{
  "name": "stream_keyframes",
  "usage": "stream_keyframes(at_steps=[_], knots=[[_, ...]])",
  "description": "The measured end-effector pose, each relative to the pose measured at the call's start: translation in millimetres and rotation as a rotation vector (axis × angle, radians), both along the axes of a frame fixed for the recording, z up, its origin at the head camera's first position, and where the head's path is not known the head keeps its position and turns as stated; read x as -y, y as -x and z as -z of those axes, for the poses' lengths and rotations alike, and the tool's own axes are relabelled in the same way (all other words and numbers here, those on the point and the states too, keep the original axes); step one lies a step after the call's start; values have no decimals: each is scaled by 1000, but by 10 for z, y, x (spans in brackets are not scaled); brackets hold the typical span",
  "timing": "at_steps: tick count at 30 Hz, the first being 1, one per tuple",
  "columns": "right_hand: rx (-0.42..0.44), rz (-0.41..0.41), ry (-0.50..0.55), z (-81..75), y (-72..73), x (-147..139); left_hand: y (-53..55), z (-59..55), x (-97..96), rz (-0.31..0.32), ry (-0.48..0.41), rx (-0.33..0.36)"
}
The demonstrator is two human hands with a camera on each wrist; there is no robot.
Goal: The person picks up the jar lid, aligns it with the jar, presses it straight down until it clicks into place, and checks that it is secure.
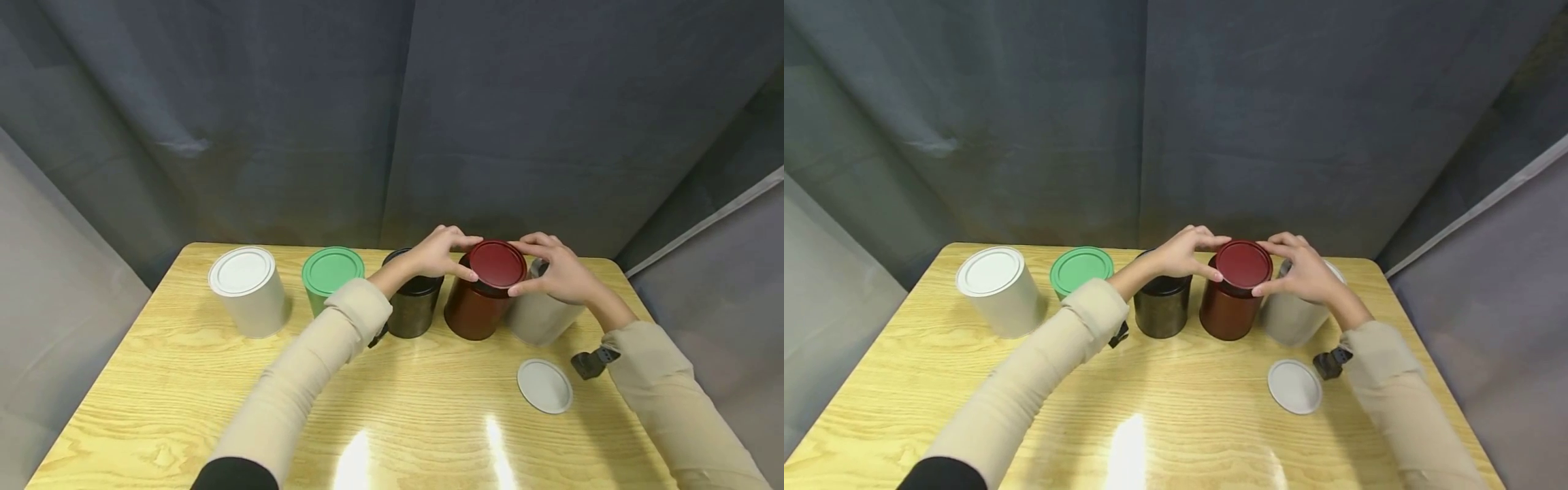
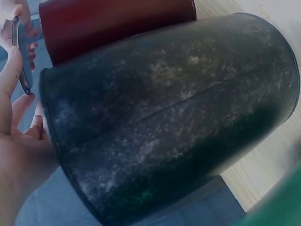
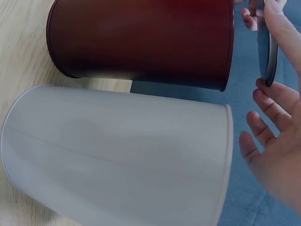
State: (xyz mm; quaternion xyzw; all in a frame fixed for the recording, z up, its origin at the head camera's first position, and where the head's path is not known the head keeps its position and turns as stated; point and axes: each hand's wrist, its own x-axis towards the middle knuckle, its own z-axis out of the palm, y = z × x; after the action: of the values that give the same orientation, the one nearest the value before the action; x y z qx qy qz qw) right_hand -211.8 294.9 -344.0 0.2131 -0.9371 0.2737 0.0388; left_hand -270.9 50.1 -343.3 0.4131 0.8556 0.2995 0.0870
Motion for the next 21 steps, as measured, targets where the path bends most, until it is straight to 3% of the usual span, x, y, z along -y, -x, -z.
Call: stream_keyframes(at_steps=[8, 21], knots=[[84, -2, -72, 31, 49, -10, 47, 58, -28, 17, 51, 12], [103, -30, -103, 60, 75, 27, 95, 110, -62, -22, 140, 51]])
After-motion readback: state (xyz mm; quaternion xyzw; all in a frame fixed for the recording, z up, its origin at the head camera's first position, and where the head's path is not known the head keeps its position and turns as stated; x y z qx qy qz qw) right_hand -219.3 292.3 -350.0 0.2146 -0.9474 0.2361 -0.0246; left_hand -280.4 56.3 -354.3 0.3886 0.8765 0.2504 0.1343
